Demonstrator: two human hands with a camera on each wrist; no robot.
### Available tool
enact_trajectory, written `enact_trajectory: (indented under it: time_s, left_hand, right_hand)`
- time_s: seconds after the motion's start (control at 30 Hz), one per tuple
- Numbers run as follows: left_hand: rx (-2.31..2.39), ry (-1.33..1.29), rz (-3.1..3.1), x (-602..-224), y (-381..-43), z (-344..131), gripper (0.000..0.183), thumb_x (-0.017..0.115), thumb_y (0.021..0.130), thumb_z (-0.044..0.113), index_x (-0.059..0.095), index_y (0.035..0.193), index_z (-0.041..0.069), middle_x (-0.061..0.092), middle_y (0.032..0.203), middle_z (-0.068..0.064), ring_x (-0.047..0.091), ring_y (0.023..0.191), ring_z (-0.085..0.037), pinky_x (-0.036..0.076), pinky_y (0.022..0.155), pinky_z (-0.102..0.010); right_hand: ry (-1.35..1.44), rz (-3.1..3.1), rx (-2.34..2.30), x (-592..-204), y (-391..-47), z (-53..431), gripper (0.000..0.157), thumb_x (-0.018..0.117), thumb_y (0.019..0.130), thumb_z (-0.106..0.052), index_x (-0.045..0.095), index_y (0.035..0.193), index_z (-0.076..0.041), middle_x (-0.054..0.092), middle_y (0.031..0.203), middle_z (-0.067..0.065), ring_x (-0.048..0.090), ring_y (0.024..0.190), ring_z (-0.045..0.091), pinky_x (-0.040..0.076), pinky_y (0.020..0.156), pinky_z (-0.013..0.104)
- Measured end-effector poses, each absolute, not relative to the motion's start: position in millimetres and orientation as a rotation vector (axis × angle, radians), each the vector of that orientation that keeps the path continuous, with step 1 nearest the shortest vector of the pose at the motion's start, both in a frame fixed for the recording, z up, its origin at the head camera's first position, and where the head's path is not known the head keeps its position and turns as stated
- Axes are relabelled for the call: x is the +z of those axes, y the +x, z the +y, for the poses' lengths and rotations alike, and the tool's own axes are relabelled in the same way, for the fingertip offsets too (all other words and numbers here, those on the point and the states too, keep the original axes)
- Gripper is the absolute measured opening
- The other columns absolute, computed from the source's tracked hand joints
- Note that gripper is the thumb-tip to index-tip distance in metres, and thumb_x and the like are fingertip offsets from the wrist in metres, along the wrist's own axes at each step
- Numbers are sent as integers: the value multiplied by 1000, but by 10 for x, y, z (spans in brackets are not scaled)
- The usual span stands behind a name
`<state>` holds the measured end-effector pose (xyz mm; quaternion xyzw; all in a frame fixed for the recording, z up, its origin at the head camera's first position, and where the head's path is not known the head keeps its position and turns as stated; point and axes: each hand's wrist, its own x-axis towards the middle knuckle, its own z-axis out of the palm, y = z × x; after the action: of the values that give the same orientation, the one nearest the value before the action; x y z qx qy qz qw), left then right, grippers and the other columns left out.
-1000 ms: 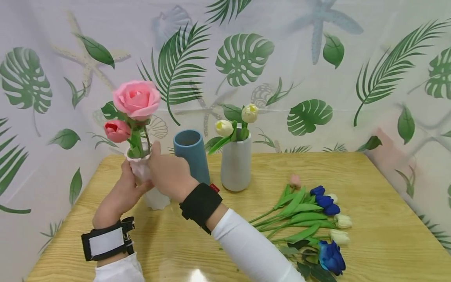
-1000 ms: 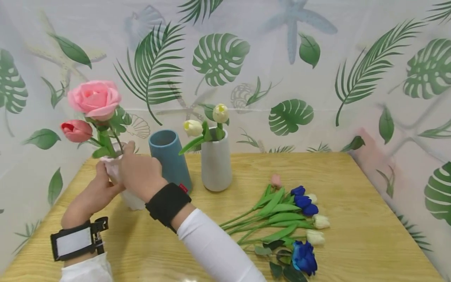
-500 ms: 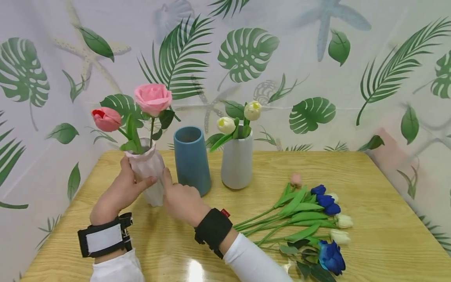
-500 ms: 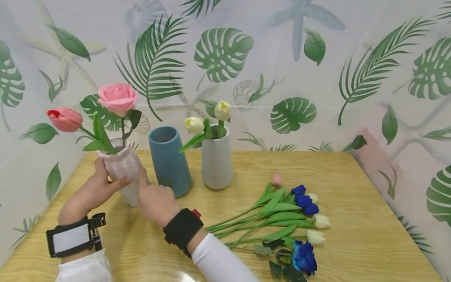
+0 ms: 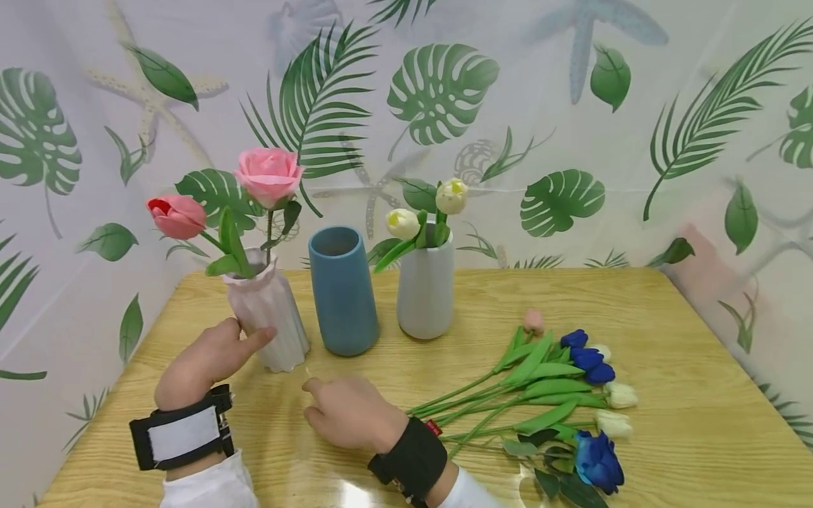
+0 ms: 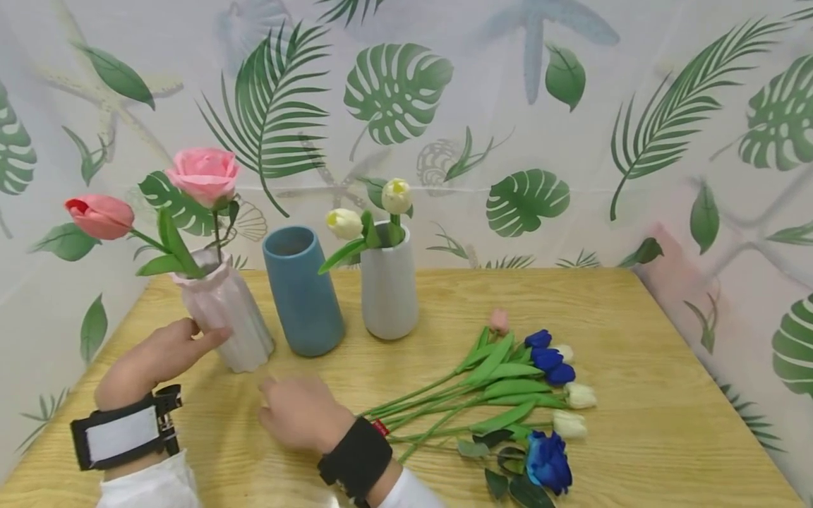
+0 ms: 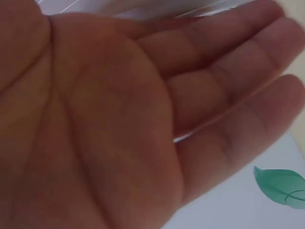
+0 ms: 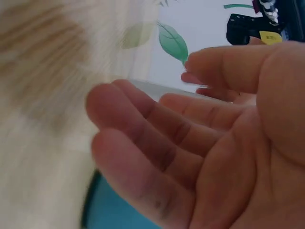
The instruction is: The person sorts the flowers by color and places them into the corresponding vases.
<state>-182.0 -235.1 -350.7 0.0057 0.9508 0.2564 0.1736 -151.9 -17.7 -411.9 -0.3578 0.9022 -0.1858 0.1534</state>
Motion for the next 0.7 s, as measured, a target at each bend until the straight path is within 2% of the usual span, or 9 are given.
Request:
enact_trajectory:
  time_s: [0.07,0.17,0.23,0.3,0.37,0.43,0.5,0.6,0.7]
  left_hand:
    - [701,20,2694,-3481,-1809,-2343,78,40,104,49,40,135,-22,50,134,-39,56,117,-47,49,93,-55]
    - [683,46,2690,-3443,-1788,-2328,73,38,105,48,46,133,-20,54,130,-36,58,115,-46,49,92,-55]
    - [674,73,2688,-3421,-1772,-2311,72,37,106,48,46,134,-18,54,131,-36,57,117,-47,48,94,-57]
    - [671,90,2688,-3406,-1758,-2289,72,37,106,47,44,137,-17,54,133,-35,55,119,-48,47,95,-58]
    - [674,99,2688,-3392,-1746,-2264,72,37,106,47,41,140,-16,52,136,-34,53,122,-49,46,97,-58]
    - [685,108,2688,-3381,-1737,-2240,72,37,106,47,38,143,-15,50,138,-34,52,124,-49,45,98,-59]
    - [698,118,2692,-3376,-1733,-2224,69,39,106,45,39,143,-13,52,137,-34,53,122,-48,46,96,-58]
    - [712,135,2708,-3369,-1730,-2217,59,42,106,40,48,133,-12,60,122,-30,60,108,-41,50,87,-52]
    - [723,141,2719,-3360,-1728,-2217,53,43,106,36,50,126,-13,61,116,-27,60,101,-35,50,81,-48]
  right_hand:
    - [-1026,2583,-542,-4094,-1492,-111,39,51,105,-25,54,140,-8,65,70,0,57,57,10,40,53,23]
    - [-994,2590,-566,-4035,-1472,21,39,50,105,-26,54,140,-9,65,71,0,51,53,10,35,51,24]
    - [-956,2602,-593,-3980,-1477,141,40,51,105,-26,54,141,-9,68,78,1,51,55,8,37,53,23]
    - [-918,2622,-634,-3932,-1493,285,39,52,104,-24,55,140,-8,64,74,0,46,53,7,36,54,23]
    - [-851,2614,-698,-3885,-1509,443,40,52,104,-22,53,141,-6,53,60,-1,36,46,9,31,50,24]
    - [-791,2634,-722,-3859,-1523,610,40,53,104,-19,52,141,-4,42,53,-3,29,43,10,25,48,25]
    - [-718,2661,-693,-3841,-1528,771,39,55,103,-17,53,140,-3,43,55,-3,29,43,10,24,48,26]
    - [-640,2728,-563,-3852,-1525,970,26,60,99,-12,63,123,-2,46,60,1,35,48,13,27,51,29]
    - [-615,2806,-402,-3918,-1528,1099,9,66,95,-8,67,103,-4,51,65,5,45,53,17,34,52,32]
